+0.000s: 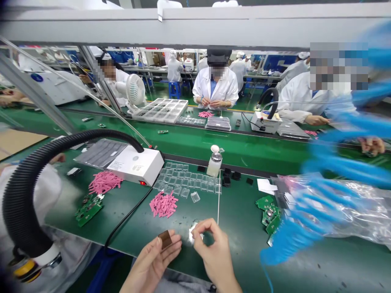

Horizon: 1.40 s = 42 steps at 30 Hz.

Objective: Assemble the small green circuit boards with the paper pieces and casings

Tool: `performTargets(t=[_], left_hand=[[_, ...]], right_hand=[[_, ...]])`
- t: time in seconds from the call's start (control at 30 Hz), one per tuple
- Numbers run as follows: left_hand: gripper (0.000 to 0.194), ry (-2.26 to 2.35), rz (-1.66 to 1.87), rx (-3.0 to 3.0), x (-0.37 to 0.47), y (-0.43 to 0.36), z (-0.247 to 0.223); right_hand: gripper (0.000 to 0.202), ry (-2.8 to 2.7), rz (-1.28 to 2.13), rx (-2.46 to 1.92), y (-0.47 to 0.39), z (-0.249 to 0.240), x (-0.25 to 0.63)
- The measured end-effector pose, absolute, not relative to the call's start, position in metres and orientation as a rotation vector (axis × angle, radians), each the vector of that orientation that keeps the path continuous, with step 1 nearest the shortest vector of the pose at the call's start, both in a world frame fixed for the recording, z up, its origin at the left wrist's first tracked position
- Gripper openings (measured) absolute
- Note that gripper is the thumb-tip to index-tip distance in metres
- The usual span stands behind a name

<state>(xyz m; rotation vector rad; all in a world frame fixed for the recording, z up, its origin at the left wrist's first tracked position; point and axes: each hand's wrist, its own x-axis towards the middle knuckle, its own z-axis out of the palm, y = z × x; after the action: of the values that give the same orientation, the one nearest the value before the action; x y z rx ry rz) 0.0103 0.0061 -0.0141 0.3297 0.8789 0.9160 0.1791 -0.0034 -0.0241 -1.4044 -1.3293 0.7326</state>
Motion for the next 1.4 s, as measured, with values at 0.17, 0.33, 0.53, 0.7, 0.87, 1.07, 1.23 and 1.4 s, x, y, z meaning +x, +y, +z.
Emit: performTargets(t=[0.17,0.33,0.53,0.7,0.87,1.07,1.23,1.4], left_hand=[[0.038,0.949,0.934,0.469,0.003,0.009,-0.013],[0.029,1.280,0.811,1.218,-0.001,0.010,-0.013],[0.053,1.356,0.829,1.806,-0.005,0.008,-0.017],[0.060,1.264,0.823,1.866,-0.010,0.006,-0.017],[0.056,1.240,0.810,1.399,-0.006,0.004,-0.005],[0.051,0.849,0.947,0.837,0.006,0.004,-0.004],[0.035,0.768,1.084,0.765,0.013,-0.001,-0.019],[0.034,0.786,1.103,0.796,0.012,-0.001,-0.015]], right_hand=[[0.008,-1.558,0.717,-1.629,0.004,-0.063,0.194],[0.016,-1.540,0.643,-1.649,0.004,-0.062,0.198],[0.034,-1.656,1.132,-1.292,-0.003,-0.017,0.184],[0.026,-1.721,1.125,-1.264,-0.004,-0.008,0.175],[0.017,-1.623,1.027,-1.155,-0.007,-0.009,0.176],[0.028,-1.243,1.079,-1.004,-0.013,-0.013,0.163],[0.031,-1.137,1.091,-0.926,-0.015,-0.017,0.147],[0.030,-1.227,1.024,-0.964,-0.018,-0.016,0.146]])
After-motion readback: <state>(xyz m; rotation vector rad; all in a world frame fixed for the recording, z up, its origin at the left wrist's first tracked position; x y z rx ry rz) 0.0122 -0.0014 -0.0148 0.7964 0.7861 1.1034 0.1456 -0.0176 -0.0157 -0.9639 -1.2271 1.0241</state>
